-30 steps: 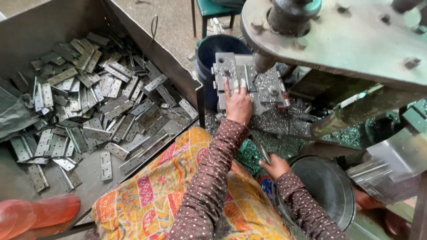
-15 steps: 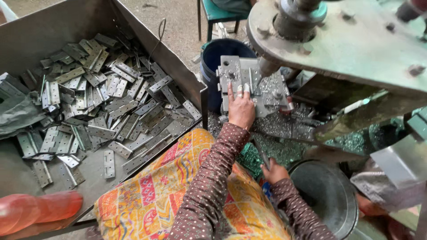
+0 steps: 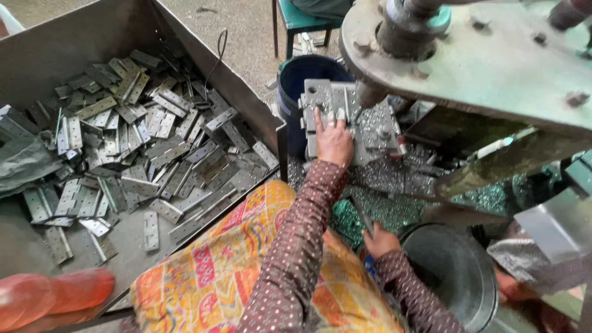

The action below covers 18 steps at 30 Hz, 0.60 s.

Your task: The person repeatedly picks up small metal plates from a bin, places them into a manual punching machine, and operates the lever to punch holes. The processed plates are then returned to the bin.

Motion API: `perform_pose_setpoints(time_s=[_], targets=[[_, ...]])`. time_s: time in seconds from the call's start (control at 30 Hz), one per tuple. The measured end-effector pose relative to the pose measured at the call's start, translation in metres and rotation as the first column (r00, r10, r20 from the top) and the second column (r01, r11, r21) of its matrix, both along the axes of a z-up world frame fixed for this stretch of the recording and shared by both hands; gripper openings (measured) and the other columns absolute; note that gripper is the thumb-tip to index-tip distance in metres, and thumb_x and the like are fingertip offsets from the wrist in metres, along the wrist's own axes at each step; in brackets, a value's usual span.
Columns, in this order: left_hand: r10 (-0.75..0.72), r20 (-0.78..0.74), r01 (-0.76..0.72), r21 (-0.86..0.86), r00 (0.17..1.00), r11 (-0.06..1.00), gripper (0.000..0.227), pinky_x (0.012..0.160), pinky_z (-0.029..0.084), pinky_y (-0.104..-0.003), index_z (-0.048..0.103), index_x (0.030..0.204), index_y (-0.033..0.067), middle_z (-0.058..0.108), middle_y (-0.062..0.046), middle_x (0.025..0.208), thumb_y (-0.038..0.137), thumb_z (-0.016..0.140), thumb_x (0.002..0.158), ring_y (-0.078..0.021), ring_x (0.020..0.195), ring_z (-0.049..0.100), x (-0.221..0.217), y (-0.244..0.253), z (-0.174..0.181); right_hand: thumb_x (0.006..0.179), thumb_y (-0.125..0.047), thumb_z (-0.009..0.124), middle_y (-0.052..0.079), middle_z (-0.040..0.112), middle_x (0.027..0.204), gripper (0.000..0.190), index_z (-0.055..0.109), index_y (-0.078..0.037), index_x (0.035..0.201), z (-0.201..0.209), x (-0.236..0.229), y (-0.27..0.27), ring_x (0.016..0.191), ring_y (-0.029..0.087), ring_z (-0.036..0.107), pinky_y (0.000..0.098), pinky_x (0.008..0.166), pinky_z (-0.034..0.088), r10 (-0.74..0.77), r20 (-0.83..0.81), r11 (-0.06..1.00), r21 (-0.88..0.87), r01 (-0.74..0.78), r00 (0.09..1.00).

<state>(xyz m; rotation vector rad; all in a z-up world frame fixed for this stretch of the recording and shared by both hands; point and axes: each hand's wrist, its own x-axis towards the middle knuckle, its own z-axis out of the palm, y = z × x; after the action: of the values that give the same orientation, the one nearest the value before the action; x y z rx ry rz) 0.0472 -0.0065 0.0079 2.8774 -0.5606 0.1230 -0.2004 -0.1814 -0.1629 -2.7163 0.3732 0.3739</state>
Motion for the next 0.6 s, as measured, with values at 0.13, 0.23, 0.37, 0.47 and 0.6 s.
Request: perform_pose_setpoints(time_s=[0.13, 0.23, 0.37, 0.47, 0.6], targets=[[-0.028, 0.065, 0.028, 0.003, 0.998, 1.000, 0.028, 0.117, -0.004, -0.062, 0.080, 0.083, 0.0157, 0.051, -0.009, 0.149, 0.026, 0.056, 0.094, -0.0299, 0.133, 0.051, 0.005, 0.002, 0.003, 0.089, -0.054, 0.065, 0.018, 0.072, 0.080, 0.051, 0.063, -0.007, 0.107, 0.053, 0.026, -0.002, 0.073, 0.035, 0.073, 0.0478, 0.070, 0.057, 0.012, -0.060, 0.999, 0.047, -0.009, 0.998], [-0.069, 0.030, 0.068, 0.028, 0.997, 0.997, 0.026, 0.125, 0.001, -0.064, 0.078, 0.097, 0.0118, 0.059, -0.013, 0.140, 0.020, 0.053, 0.101, -0.0308, 0.135, 0.052, -0.023, 0.007, 0.006, 0.093, -0.053, 0.063, 0.014, 0.074, 0.087, 0.048, 0.064, -0.012, 0.117, 0.117, 0.035, 0.005, 0.080, 0.031, 0.074, 0.0446, 0.077, 0.057, -0.050, -0.067, 0.998, -0.031, 0.048, 0.997], [-0.011, 0.343, 0.042, -0.084, 0.939, 0.996, 0.035, 0.126, 0.012, -0.057, 0.076, 0.103, 0.0017, 0.060, -0.018, 0.138, 0.029, 0.054, 0.099, -0.0323, 0.134, 0.053, -0.105, 0.015, 0.008, 0.091, -0.046, 0.067, 0.008, 0.072, 0.109, 0.045, 0.065, -0.012, 0.121, 0.169, 0.042, 0.027, 0.091, 0.026, 0.073, 0.0405, 0.081, 0.056, -0.043, 0.127, 0.999, 0.005, 0.043, 0.991], [0.027, 0.420, 0.006, -0.078, 0.907, 0.997, 0.037, 0.124, 0.018, -0.057, 0.071, 0.111, -0.0007, 0.061, -0.017, 0.134, 0.027, 0.054, 0.093, -0.0315, 0.133, 0.054, -0.139, 0.020, 0.010, 0.091, -0.043, 0.069, 0.009, 0.067, 0.120, 0.045, 0.065, -0.011, 0.123, 0.180, 0.041, 0.035, 0.096, 0.027, 0.071, 0.0399, 0.083, 0.055, -0.014, 0.217, 0.999, -0.026, 0.020, 0.976], [-0.017, 0.535, 0.077, -0.090, 0.845, 0.993, 0.024, 0.124, 0.028, -0.056, 0.064, 0.112, 0.0041, 0.064, -0.014, 0.129, 0.020, 0.056, 0.096, -0.0300, 0.131, 0.057, -0.139, 0.036, 0.018, 0.089, -0.037, 0.071, 0.009, 0.066, 0.119, 0.043, 0.066, -0.013, 0.124, 0.178, 0.029, 0.035, 0.092, 0.026, 0.071, 0.0401, 0.081, 0.056, -0.089, 0.248, 0.996, 0.025, 0.085, 0.965]])
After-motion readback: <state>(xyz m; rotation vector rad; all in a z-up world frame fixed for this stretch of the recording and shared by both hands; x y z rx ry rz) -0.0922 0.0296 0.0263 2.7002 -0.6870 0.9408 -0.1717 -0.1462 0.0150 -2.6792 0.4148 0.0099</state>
